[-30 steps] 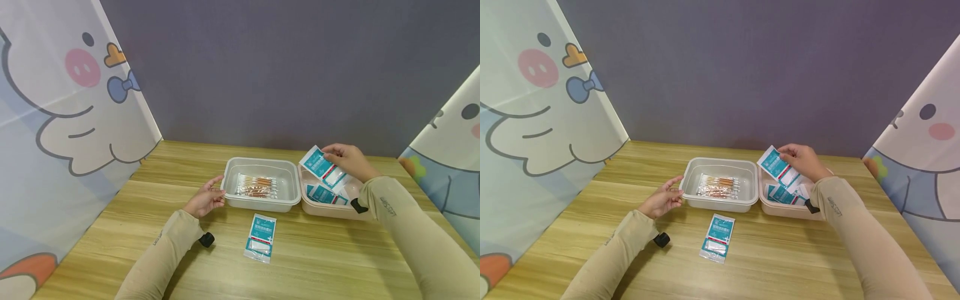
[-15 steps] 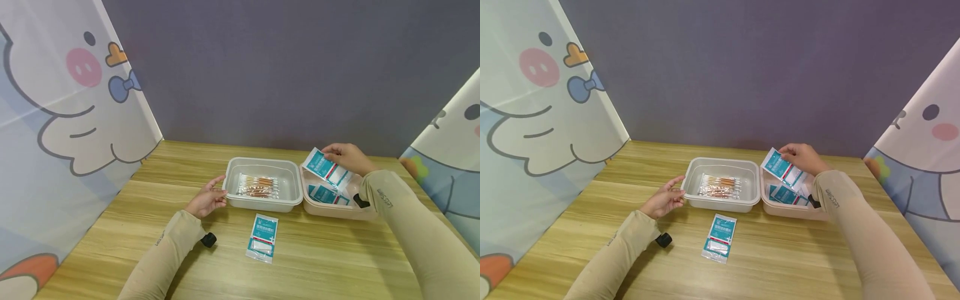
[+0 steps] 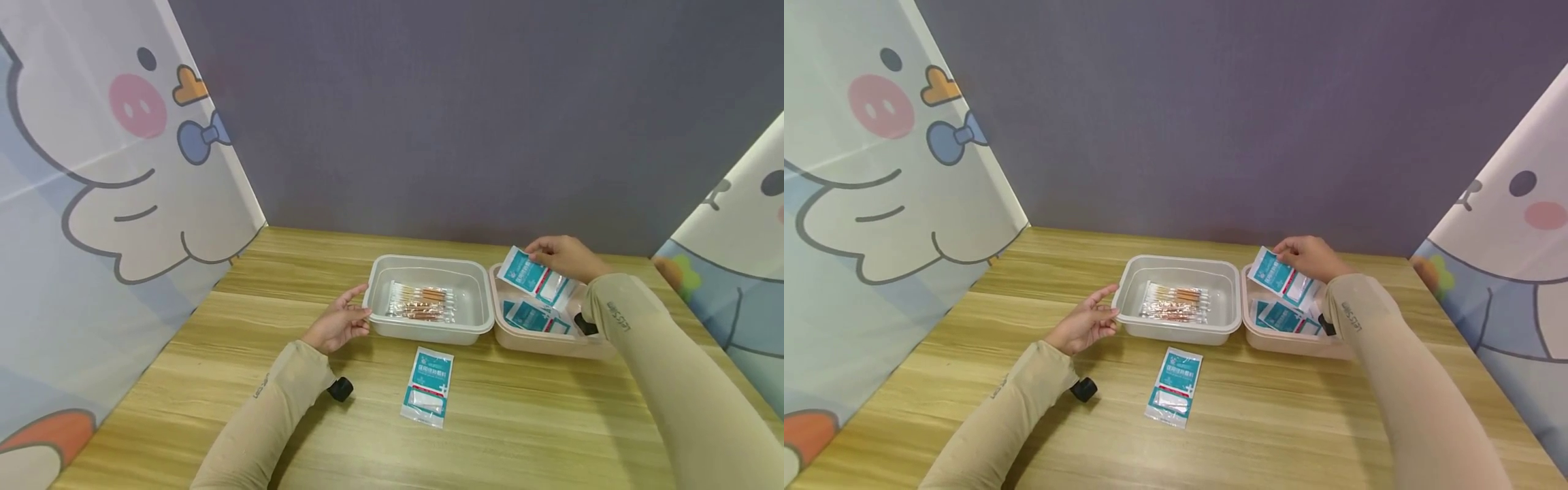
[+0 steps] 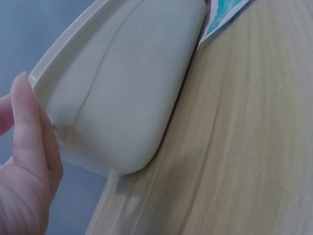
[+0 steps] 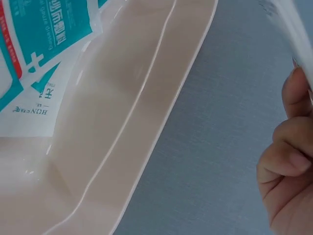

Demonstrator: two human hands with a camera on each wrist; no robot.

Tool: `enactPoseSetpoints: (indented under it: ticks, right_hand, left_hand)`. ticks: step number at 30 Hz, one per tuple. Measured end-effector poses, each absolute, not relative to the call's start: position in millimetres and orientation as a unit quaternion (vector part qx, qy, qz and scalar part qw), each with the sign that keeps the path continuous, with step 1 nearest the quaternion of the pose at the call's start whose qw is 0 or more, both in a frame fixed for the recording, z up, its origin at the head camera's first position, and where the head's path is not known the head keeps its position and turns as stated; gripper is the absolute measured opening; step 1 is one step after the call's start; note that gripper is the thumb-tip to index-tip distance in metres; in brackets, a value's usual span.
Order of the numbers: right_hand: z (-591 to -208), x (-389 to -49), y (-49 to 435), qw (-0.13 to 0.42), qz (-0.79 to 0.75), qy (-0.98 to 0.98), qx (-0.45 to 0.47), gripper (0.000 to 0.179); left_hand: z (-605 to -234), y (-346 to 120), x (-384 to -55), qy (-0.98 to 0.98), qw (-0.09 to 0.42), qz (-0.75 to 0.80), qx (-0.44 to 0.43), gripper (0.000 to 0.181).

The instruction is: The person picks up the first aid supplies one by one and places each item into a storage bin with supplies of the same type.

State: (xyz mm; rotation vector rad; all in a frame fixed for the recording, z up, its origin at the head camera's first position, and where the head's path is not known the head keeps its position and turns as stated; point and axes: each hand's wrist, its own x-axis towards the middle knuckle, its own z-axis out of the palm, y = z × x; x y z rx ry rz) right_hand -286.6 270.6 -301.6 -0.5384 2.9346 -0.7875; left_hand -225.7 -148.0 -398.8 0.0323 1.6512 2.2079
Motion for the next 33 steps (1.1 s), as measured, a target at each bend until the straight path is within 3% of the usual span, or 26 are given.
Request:
enactPoseSetpoints:
  ticks: [13, 23, 33]
  right_hand:
    - [-312.4, -294.7, 272.9, 0.044, -0.251, 0.951, -0.175, 0.019]
    - [-319.9, -297.6, 269.2, 0.115, -0.213, 0.943, -0.228, 0.015]
    - [-326.3, -303.4, 267.3, 0.113, -0.205, 0.933, -0.275, 0.011]
  left_hand:
    - [-400.7, -151.3, -226.0, 0.585, 0.195, 0.787, 0.013, 0.065]
    - [-400.0, -150.7, -225.4, 0.598, 0.193, 0.778, 0.009, 0.065]
    - [-396.8, -150.4, -227.0, 0.596, 0.195, 0.779, 0.016, 0.067]
